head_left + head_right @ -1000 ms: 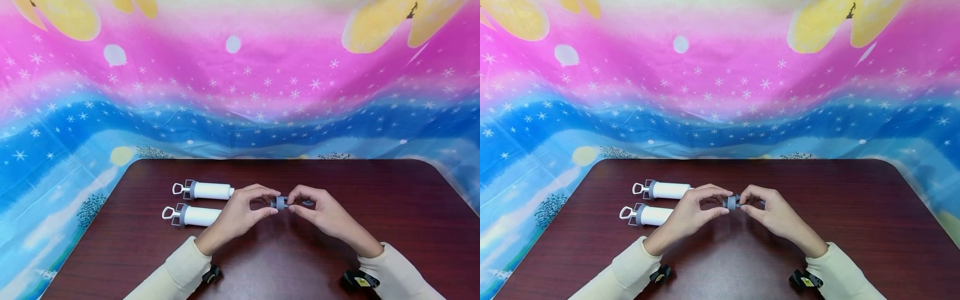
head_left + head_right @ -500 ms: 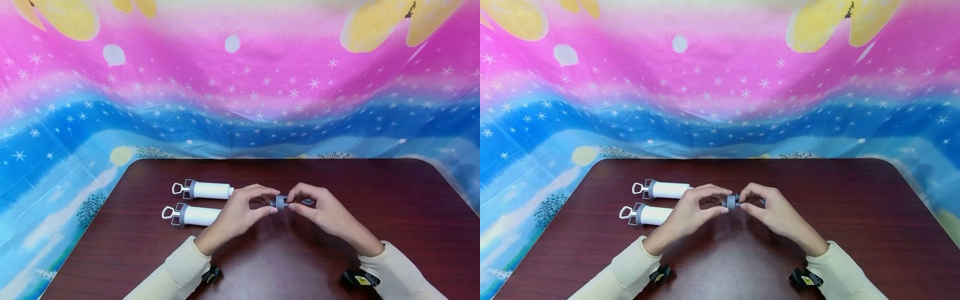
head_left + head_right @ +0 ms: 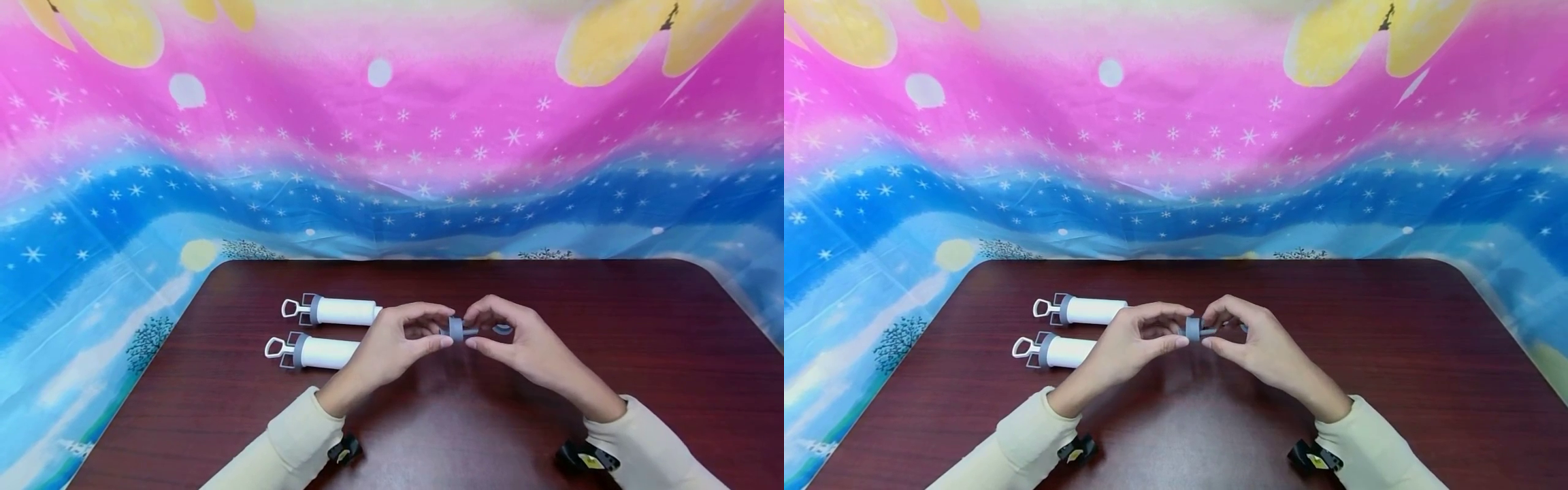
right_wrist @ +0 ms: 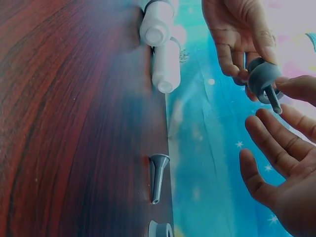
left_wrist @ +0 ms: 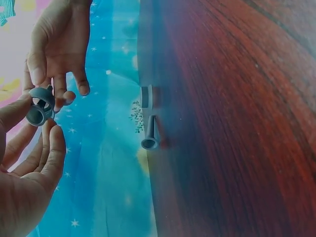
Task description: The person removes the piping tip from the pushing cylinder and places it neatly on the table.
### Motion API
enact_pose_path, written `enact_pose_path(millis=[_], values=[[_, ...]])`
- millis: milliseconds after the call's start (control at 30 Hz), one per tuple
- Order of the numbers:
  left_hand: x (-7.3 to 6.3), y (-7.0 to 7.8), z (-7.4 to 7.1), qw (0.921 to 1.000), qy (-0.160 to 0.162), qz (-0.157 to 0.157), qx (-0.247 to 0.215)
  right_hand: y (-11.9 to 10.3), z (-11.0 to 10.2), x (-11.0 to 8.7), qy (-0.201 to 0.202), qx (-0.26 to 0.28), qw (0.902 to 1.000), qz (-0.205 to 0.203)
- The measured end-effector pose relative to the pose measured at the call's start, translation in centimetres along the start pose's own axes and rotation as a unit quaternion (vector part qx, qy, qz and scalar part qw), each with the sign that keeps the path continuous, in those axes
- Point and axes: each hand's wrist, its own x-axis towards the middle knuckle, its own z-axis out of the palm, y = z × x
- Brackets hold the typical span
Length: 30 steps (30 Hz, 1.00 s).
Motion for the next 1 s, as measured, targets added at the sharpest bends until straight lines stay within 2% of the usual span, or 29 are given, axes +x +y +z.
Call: enact_pose_path(millis=[467,767,1000], values=[[0.1,0.4,-0.1,0.9981,-0.006,-0.050,-0.035,-0.4,0.7,0.2,0.034,-0.019,0.9959,-0.082],[0.1,0.5,-0.1,0.9966,-0.005,-0.069,-0.045,-0.6,1.0,0.2,0.036,-0.006,0.9959,-0.083],[0.2,0.2,0.0,0.9962,-0.013,-0.068,-0.051,-0.4,1.3,0.2,0.034,0.001,0.9955,-0.089]])
